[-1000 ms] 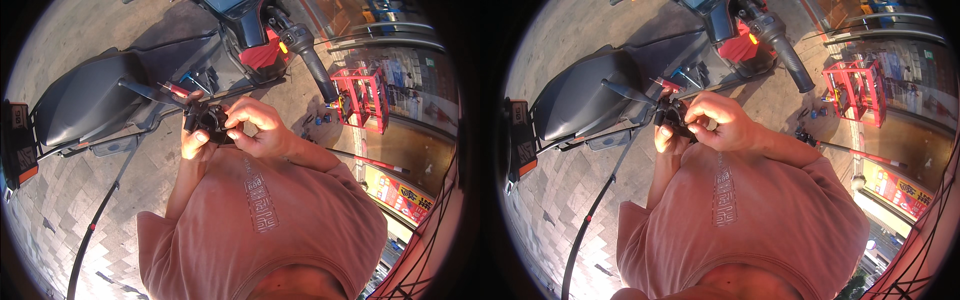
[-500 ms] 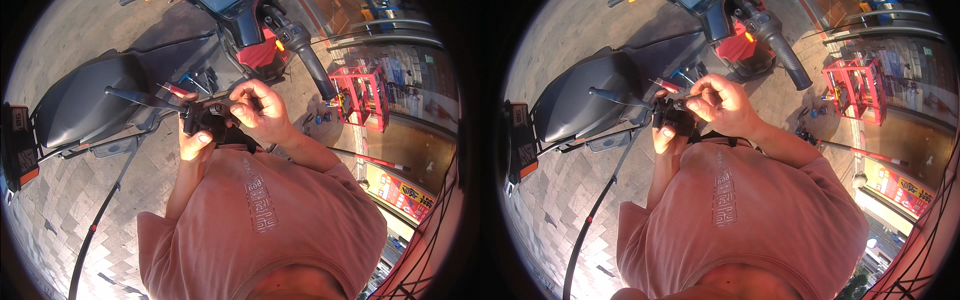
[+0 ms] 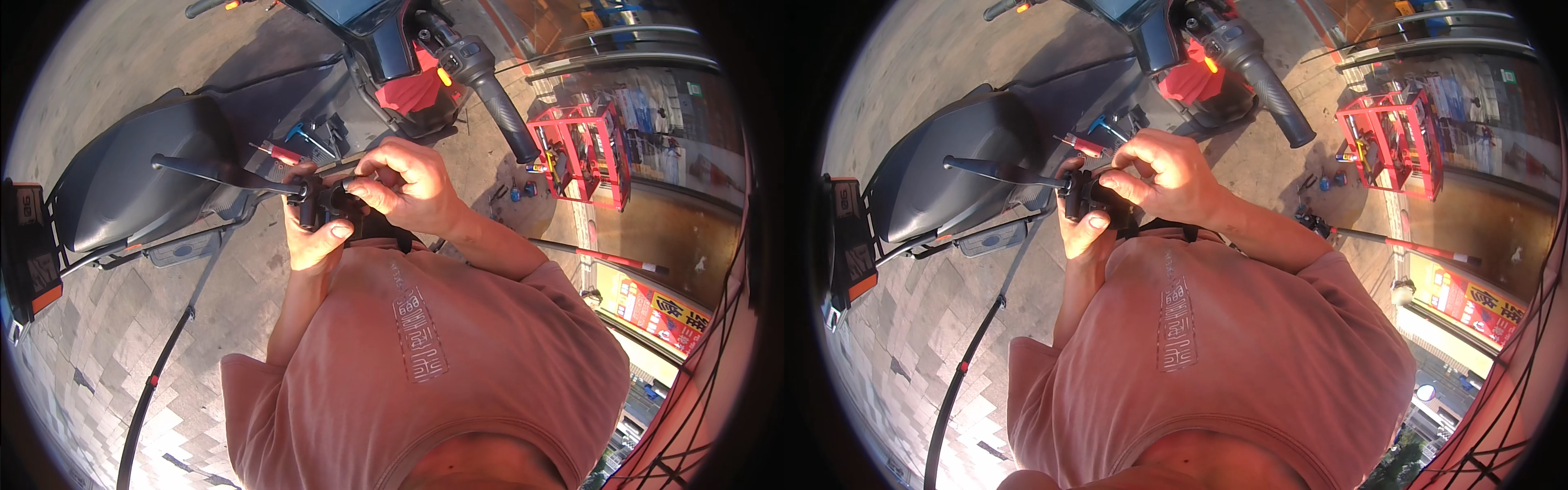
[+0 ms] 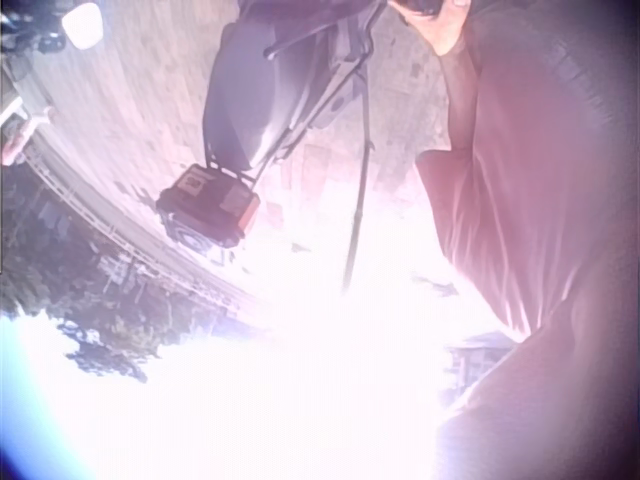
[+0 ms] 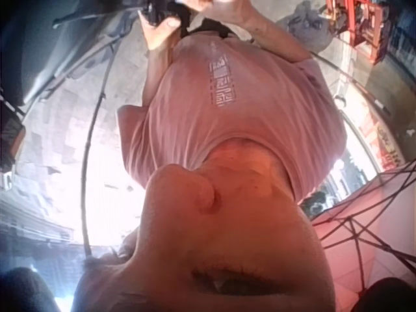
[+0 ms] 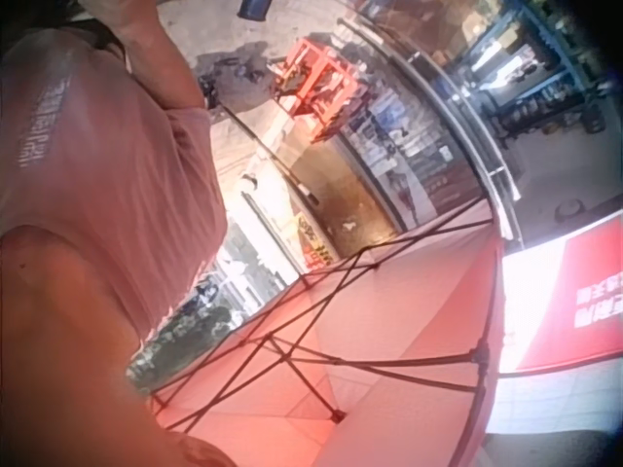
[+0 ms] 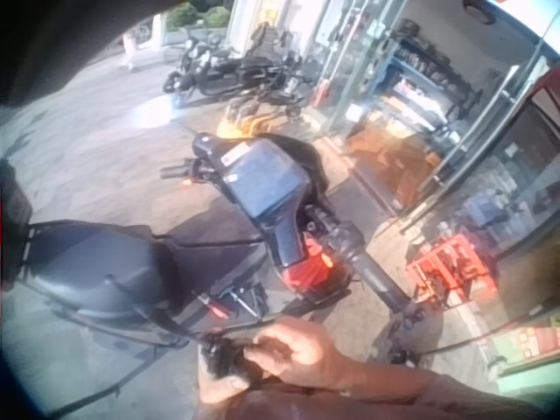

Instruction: The person uses a screwdriver to loosen and remove a screw from the motorcycle's left handlebar assembly. They then detach the brake lever and a small black component, wipe their hands with a red cloth, and reattach the components to the handlebar, securing them with the screw.

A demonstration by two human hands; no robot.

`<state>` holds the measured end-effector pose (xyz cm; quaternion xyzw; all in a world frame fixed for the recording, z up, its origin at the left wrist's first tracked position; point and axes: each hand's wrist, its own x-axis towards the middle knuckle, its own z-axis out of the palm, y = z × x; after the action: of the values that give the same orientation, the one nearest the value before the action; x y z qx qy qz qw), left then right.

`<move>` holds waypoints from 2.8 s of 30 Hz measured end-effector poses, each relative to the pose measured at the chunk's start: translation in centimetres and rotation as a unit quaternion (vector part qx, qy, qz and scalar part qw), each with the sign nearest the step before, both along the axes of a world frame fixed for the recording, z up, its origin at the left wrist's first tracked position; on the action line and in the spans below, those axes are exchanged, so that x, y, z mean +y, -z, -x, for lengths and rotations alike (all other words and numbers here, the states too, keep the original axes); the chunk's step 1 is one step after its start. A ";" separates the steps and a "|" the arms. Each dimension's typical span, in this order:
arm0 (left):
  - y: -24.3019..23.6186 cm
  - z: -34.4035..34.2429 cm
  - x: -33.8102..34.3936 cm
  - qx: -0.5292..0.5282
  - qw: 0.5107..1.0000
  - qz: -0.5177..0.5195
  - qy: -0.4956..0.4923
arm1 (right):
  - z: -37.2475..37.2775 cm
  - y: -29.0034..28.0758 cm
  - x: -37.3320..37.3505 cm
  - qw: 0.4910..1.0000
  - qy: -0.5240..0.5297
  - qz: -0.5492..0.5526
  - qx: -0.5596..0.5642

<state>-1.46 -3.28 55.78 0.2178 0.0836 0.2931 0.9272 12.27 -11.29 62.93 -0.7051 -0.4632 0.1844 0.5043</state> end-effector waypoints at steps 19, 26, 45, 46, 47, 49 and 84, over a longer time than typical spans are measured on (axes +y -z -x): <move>0.7 -0.3 -0.2 -0.030 0.997 0.060 0.032 | 0.1 0.0 -0.3 0.999 -0.027 -0.021 0.017; 0.7 -0.6 -0.4 -0.044 0.994 0.093 0.042 | -0.3 -0.4 -0.5 0.999 -0.035 -0.004 0.024; 1.1 -0.2 -0.3 -0.055 0.989 0.103 0.093 | 0.1 -1.0 -0.3 0.998 -0.059 -0.005 0.007; 1.2 -0.2 -0.5 -0.063 0.986 0.121 0.098 | 0.0 -1.1 -0.4 0.997 -0.073 0.000 0.004; 1.3 0.0 -0.6 -0.067 0.982 0.142 0.101 | -0.2 -1.2 -0.5 0.996 -0.086 0.005 0.003; 1.5 0.0 -0.6 -0.092 0.974 0.170 0.119 | -0.5 -1.2 -0.7 0.995 -0.092 0.035 0.000; 0.6 0.3 -1.0 -0.048 0.989 0.113 0.084 | -0.2 -0.4 -1.1 0.997 -0.055 0.023 -0.051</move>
<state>-1.81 -4.23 55.16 0.1040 0.0531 0.2134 0.9700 12.47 -12.43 63.35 -0.6981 -0.5223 0.1865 0.4529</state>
